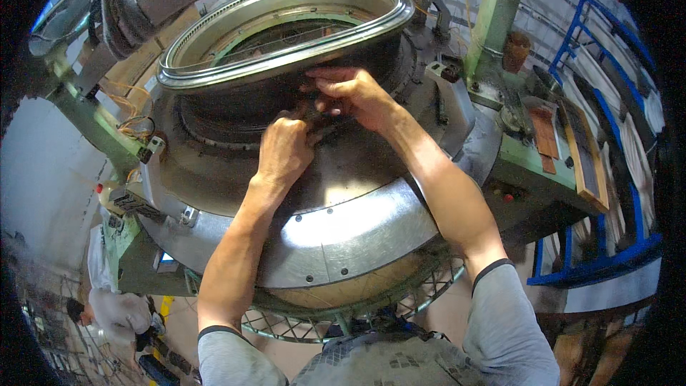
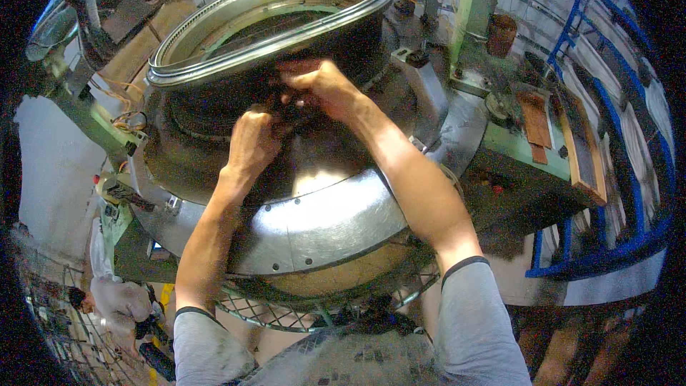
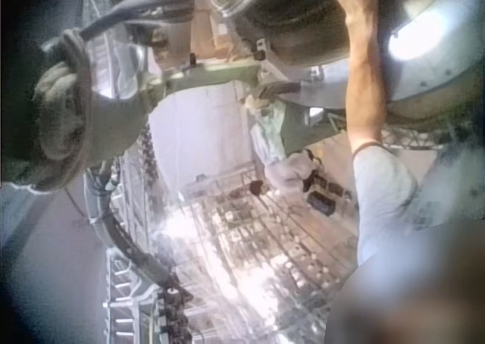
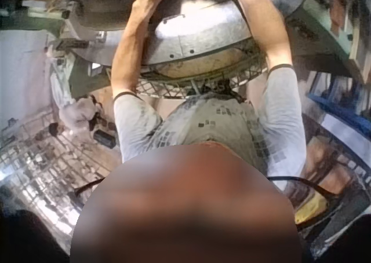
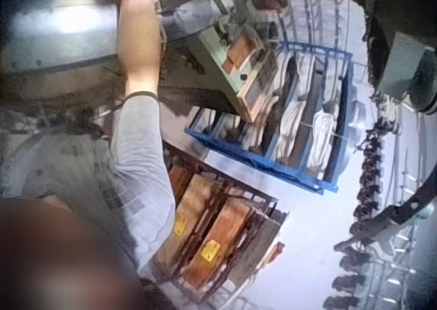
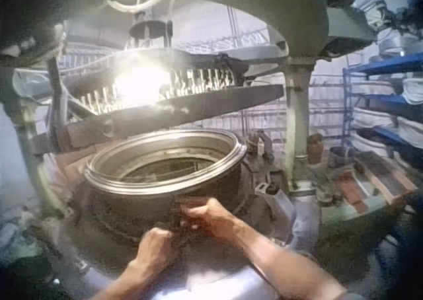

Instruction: The person repeatedly picks up small metal strips from a wooden tray, bends them by hand, and inserts them into slots on a large circular metal machine. The person continues this cycle of retrieving, bending, and inserting strips throughout the clip.

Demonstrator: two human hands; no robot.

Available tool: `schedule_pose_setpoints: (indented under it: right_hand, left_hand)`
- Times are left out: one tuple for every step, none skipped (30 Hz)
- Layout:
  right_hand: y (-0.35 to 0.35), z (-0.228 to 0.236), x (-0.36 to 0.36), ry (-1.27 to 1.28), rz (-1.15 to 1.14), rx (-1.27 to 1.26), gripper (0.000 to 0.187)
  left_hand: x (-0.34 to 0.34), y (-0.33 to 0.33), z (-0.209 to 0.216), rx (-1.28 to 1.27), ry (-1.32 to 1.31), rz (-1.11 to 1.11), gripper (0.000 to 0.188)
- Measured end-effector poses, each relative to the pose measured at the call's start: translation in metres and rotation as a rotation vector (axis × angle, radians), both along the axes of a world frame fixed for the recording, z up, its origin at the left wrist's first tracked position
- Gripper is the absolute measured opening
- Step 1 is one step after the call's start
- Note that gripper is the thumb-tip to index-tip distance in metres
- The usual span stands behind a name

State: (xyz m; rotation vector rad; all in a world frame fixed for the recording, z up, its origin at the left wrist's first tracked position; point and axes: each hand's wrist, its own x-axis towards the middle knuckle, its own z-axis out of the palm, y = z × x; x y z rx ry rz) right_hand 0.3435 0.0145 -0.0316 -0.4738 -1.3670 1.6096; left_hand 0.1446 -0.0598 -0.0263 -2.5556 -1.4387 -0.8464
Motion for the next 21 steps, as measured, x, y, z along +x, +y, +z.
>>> schedule_pose_setpoints:
  right_hand:
    - [-0.001, 0.004, -0.001, -0.006, -0.073, -0.085, 0.036]
    - [0.000, 0.005, -0.001, 0.058, -0.019, -0.079, 0.035]
    - [0.002, 0.006, 0.003, 0.079, -0.193, -0.198, 0.030]
    - [0.006, 0.007, 0.010, 0.131, -0.293, -0.243, 0.026]
    - [0.009, 0.007, 0.018, 0.184, -0.489, -0.318, 0.021]
    - [0.012, 0.006, 0.026, 0.235, -0.699, -0.365, 0.018]
    - [0.011, 0.002, 0.032, 0.200, -0.786, -0.174, 0.017]
    - [0.008, -0.002, 0.035, 0.137, -0.935, -0.068, 0.016]
    - [0.004, -0.004, 0.035, 0.029, -0.883, 0.082, 0.015]
    - [-0.003, -0.005, 0.032, -0.108, -0.858, 0.153, 0.014]
    - [-0.012, -0.005, 0.026, -0.260, -0.865, 0.175, 0.013]
    - [-0.029, -0.006, 0.019, -0.311, -0.759, 0.175, 0.015]
    - [-0.047, -0.007, 0.009, -0.375, -0.745, 0.207, 0.016]
    - [-0.065, -0.005, 0.002, -0.413, -0.720, 0.250, 0.018]
    - [-0.086, -0.003, -0.001, -0.486, -0.732, 0.293, 0.020]
    - [-0.109, -0.001, 0.001, -0.614, -0.787, 0.502, 0.019]
    - [-0.130, 0.001, 0.006, -0.687, -0.821, 0.671, 0.020]
    - [-0.150, 0.002, 0.015, -0.717, -0.832, 0.894, 0.020]
    - [-0.173, 0.001, 0.027, -0.766, -0.804, 0.861, 0.018]
    - [-0.199, -0.003, 0.041, -0.795, -0.755, 0.832, 0.017]
    - [-0.224, -0.005, 0.058, -0.894, -0.728, 0.781, 0.016]
  left_hand:
    - [-0.003, -0.001, -0.002, 0.061, -0.032, -0.035, 0.010]
    - [-0.003, 0.002, -0.005, 0.079, -0.025, -0.050, 0.011]
    - [-0.004, 0.005, -0.007, 0.130, -0.037, -0.078, 0.011]
    - [-0.007, 0.009, -0.009, 0.208, -0.056, -0.107, 0.012]
    - [-0.010, 0.013, -0.010, -0.008, 0.023, -0.077, 0.018]
    - [-0.011, 0.013, -0.015, 0.185, 0.116, -0.110, 0.027]
    - [-0.011, 0.014, -0.018, 0.224, 0.181, -0.104, 0.033]
    - [-0.010, 0.017, -0.020, 0.209, 0.281, -0.073, 0.039]
    - [-0.007, 0.019, -0.022, 0.275, 0.279, -0.060, 0.042]
    - [-0.005, 0.020, -0.025, 0.310, 0.298, -0.031, 0.046]
    - [-0.005, 0.022, -0.026, 0.359, 0.326, -0.007, 0.050]
    - [-0.006, 0.023, -0.026, 0.360, 0.327, 0.003, 0.052]
    - [-0.007, 0.024, -0.026, 0.374, 0.333, 0.003, 0.055]
    - [-0.009, 0.025, -0.025, 0.393, 0.339, -0.002, 0.057]
    - [-0.013, 0.026, -0.024, 0.402, 0.345, 0.035, 0.058]
    - [-0.020, 0.025, -0.023, 0.415, 0.349, 0.066, 0.059]
    - [-0.026, 0.025, -0.024, 0.379, 0.378, 0.095, 0.061]
    - [-0.037, 0.026, -0.023, 0.377, 0.369, 0.130, 0.064]
    - [-0.050, 0.025, -0.024, 0.353, 0.329, 0.123, 0.068]
    - [-0.065, 0.023, -0.026, 0.382, 0.291, 0.116, 0.071]
    - [-0.079, 0.021, -0.031, 0.308, 0.265, 0.132, 0.075]
